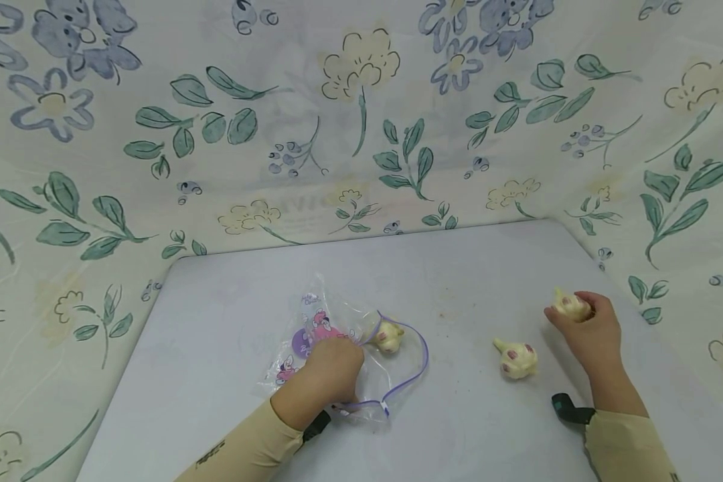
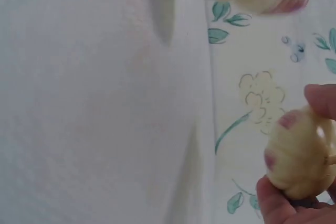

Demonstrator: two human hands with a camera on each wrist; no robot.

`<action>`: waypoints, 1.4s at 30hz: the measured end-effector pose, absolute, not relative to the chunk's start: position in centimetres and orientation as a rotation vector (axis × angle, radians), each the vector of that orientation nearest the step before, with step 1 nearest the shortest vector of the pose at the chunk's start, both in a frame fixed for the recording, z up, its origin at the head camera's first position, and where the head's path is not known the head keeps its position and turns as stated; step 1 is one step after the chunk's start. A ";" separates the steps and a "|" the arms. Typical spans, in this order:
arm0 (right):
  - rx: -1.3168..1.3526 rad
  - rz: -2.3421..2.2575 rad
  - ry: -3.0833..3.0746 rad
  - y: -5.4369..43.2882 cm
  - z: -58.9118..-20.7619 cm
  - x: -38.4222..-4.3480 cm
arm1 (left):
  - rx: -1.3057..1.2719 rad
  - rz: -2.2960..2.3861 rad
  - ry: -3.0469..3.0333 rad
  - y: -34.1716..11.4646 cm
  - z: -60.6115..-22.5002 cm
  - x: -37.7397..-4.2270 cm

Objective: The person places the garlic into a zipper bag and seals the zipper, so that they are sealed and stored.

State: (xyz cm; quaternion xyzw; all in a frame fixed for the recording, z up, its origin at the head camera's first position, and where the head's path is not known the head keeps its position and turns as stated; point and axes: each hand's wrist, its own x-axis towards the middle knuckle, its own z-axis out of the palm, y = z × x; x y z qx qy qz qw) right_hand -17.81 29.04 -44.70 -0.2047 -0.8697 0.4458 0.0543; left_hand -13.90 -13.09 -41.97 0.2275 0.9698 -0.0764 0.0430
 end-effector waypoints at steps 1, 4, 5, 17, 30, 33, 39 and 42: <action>-0.629 1.370 -2.637 29.0 -44.5 -17.8 | 0.698 -0.231 2.970 -13.1 -42.0 -13.9; -0.643 1.404 -2.619 28.7 -44.0 -17.8 | 0.690 -0.222 2.964 -13.1 -42.0 -13.9; -0.645 1.419 -2.611 28.6 -43.8 -17.7 | 0.684 -0.219 2.961 -13.1 -42.0 -13.9; -0.524 1.646 -2.463 27.0 -42.4 -17.0 | 0.671 -0.228 2.951 -13.1 -41.9 -14.0; -0.374 1.962 -2.250 23.3 -41.7 -15.7 | 0.663 -0.217 2.942 -13.1 -42.0 -14.1; -0.318 2.028 -2.233 22.5 -41.9 -15.7 | 0.658 -0.209 2.940 -13.1 -41.9 -14.0; -0.282 1.990 -2.391 21.0 -42.4 -15.5 | 0.647 -0.180 2.931 -13.1 -41.7 -14.1; -0.258 1.972 -2.446 20.3 -42.5 -15.4 | 0.645 -0.172 2.927 -13.0 -41.6 -14.1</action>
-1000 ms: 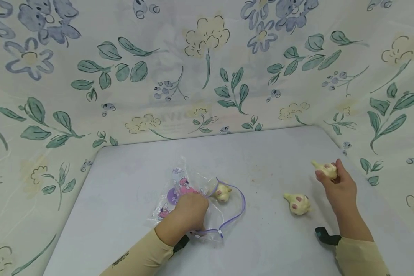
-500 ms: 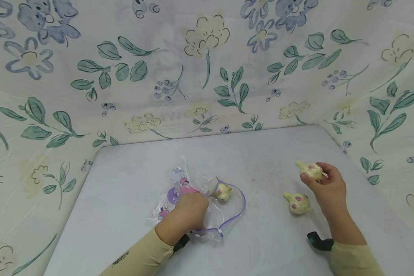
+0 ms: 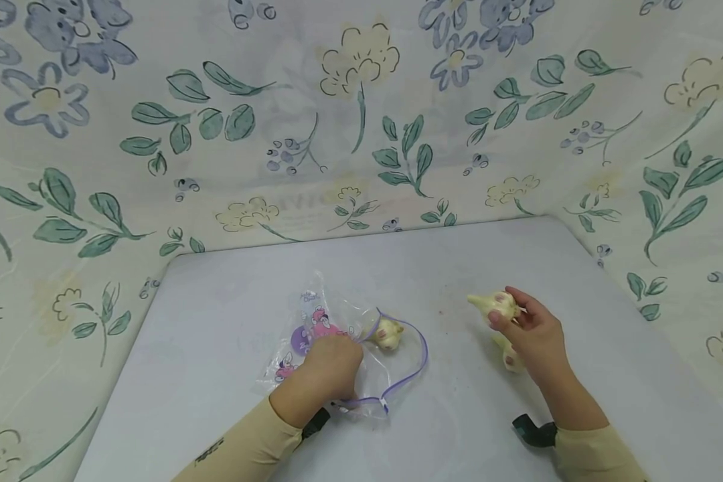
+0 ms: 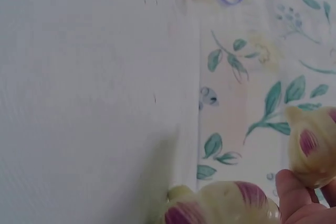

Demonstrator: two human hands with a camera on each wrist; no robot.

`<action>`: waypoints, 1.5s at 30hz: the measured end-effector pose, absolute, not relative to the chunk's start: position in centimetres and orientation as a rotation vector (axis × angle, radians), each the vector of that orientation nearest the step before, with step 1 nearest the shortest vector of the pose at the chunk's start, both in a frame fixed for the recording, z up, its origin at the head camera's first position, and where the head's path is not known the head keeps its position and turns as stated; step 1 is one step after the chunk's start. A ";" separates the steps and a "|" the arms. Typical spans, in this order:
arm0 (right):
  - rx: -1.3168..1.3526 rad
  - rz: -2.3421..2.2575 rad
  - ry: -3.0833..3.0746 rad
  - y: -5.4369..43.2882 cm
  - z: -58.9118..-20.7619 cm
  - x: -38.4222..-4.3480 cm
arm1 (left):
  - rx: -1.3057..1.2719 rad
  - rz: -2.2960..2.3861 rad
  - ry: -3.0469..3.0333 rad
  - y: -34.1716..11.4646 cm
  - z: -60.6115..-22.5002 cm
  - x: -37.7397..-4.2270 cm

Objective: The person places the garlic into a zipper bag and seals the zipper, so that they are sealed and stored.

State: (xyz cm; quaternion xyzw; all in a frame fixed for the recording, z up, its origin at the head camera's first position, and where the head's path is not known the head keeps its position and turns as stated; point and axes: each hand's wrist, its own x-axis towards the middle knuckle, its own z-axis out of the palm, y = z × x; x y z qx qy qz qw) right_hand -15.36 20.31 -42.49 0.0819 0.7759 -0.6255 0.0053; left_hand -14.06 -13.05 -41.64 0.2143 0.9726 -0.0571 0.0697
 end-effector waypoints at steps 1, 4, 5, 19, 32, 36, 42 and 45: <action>0.243 -1.964 2.420 20.1 -42.5 -15.3 | 0.646 -0.173 2.927 -13.1 -41.6 -14.1; 0.207 -1.948 2.427 19.2 -42.6 -15.2 | 0.647 -0.181 2.928 -13.1 -41.6 -14.1; 0.192 -1.942 2.428 19.0 -42.6 -15.1 | 0.647 -0.182 2.929 -13.1 -41.6 -14.1; -0.065 -1.947 2.445 15.3 -42.9 -14.2 | 0.655 -0.186 2.937 -13.2 -41.9 -14.0; -0.151 -1.989 2.309 13.2 -44.3 -13.8 | 0.687 -0.223 2.971 -13.2 -42.2 -13.9; -0.160 -1.973 2.312 12.6 -44.4 -13.6 | 0.685 -0.209 2.969 -13.3 -42.1 -13.9; -0.226 -1.984 2.307 11.9 -44.7 -13.4 | 0.675 -0.185 2.961 -13.3 -42.0 -14.0; -0.260 -1.973 2.321 11.7 -44.9 -13.4 | 0.675 -0.185 2.960 -13.3 -42.0 -13.9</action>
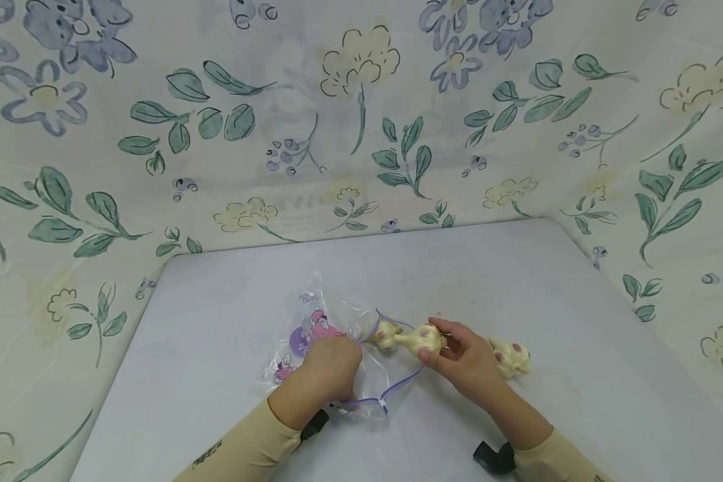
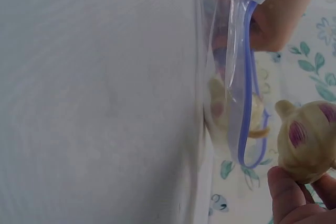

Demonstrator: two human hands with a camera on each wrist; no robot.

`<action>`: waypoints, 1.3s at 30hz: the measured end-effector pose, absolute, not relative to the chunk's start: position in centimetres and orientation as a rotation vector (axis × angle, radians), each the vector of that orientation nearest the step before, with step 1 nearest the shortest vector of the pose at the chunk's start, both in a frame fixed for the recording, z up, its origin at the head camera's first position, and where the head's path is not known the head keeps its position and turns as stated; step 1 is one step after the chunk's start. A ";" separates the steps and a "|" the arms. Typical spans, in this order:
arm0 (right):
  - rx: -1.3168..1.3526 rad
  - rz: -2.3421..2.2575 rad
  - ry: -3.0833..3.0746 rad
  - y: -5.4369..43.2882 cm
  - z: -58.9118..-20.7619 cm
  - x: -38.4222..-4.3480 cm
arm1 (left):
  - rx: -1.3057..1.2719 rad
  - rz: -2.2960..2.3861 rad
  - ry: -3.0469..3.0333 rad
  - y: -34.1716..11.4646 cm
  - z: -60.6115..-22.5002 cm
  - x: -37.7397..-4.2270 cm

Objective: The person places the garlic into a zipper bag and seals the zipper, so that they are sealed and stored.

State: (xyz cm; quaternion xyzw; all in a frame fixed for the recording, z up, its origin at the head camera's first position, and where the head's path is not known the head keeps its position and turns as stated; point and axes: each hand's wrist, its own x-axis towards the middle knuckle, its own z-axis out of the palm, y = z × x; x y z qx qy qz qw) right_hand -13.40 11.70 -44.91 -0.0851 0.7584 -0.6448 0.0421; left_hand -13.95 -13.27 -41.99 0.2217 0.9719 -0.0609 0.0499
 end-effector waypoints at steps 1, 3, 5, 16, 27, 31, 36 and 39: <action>-0.265 -1.968 2.325 11.6 -44.9 -13.4 | 0.676 -0.188 2.960 -13.3 -42.0 -13.9; -0.265 -1.963 2.318 11.4 -45.0 -13.3 | 0.676 -0.194 2.958 -13.3 -41.9 -13.9; -0.268 -1.956 2.305 11.2 -45.1 -13.2 | 0.673 -0.198 2.953 -13.3 -41.9 -14.0; -0.238 -1.920 2.263 10.0 -45.4 -12.7 | 0.683 -0.178 2.960 -13.4 -41.8 -13.9; -0.455 -1.580 2.682 9.8 -45.8 -12.4 | 0.692 -0.185 2.958 -13.5 -41.8 -13.8; -0.525 -1.558 2.718 9.8 -45.7 -12.5 | 0.696 -0.175 2.961 -13.5 -41.8 -13.8; -0.599 -1.493 2.733 9.8 -45.9 -12.4 | 0.709 -0.175 2.972 -13.5 -41.9 -13.9; -0.584 -1.457 2.730 9.7 -45.9 -12.3 | 0.711 -0.172 2.973 -13.5 -41.9 -13.9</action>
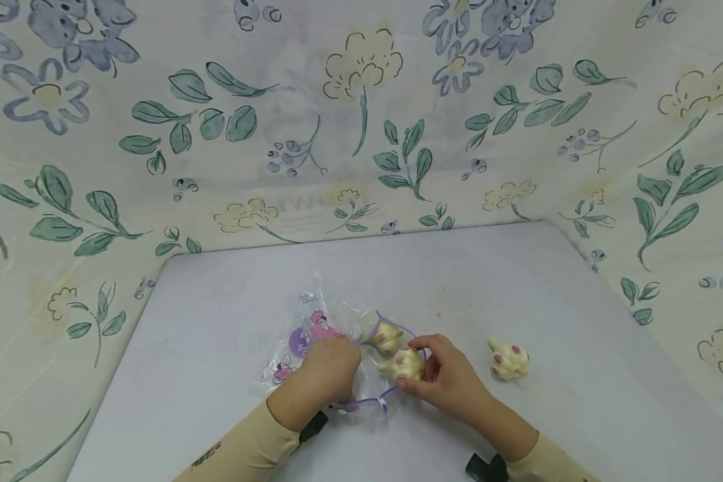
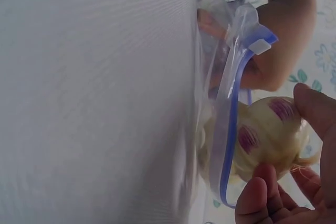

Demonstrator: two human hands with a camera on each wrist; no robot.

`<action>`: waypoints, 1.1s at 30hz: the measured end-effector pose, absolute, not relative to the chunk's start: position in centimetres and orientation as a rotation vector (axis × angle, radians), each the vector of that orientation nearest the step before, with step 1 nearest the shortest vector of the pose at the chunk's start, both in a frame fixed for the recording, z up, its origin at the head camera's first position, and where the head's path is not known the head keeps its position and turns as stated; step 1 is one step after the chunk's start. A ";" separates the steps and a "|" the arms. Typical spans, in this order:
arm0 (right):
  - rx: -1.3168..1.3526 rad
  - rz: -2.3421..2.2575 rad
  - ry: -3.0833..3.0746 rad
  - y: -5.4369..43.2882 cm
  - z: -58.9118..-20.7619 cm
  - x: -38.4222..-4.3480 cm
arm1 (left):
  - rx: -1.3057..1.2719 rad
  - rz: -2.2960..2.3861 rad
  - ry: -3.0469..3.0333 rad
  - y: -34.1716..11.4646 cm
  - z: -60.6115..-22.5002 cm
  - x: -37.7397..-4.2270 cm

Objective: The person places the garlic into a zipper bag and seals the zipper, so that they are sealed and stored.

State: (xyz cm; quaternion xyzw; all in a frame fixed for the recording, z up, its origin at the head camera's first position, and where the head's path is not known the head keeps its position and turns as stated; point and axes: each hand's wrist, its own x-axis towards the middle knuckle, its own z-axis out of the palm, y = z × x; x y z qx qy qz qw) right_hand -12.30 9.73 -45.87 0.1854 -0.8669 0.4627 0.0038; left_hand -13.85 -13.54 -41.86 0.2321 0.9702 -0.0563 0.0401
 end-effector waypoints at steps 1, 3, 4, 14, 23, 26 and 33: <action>0.577 1.458 -2.722 9.7 -45.9 -12.3 | 0.711 -0.173 2.973 -13.5 -41.9 -13.9; 0.581 1.476 -2.717 9.7 -45.9 -12.2 | 0.710 -0.176 2.971 -13.6 -42.0 -13.9; 0.593 1.486 -2.707 9.7 -45.9 -12.2 | 0.710 -0.178 2.971 -13.6 -42.0 -13.9; 0.711 1.427 -2.686 9.5 -46.2 -12.2 | 0.696 -0.160 2.968 -13.5 -42.0 -13.8; 0.802 1.313 -2.707 9.3 -46.2 -12.1 | 0.711 -0.181 2.976 -13.4 -41.9 -13.7; 0.791 1.215 -2.745 8.8 -46.1 -12.3 | 0.714 -0.174 2.986 -13.4 -41.8 -13.7; 0.779 0.855 -2.763 7.5 -46.3 -13.1 | 0.702 -0.159 2.980 -13.3 -41.7 -13.7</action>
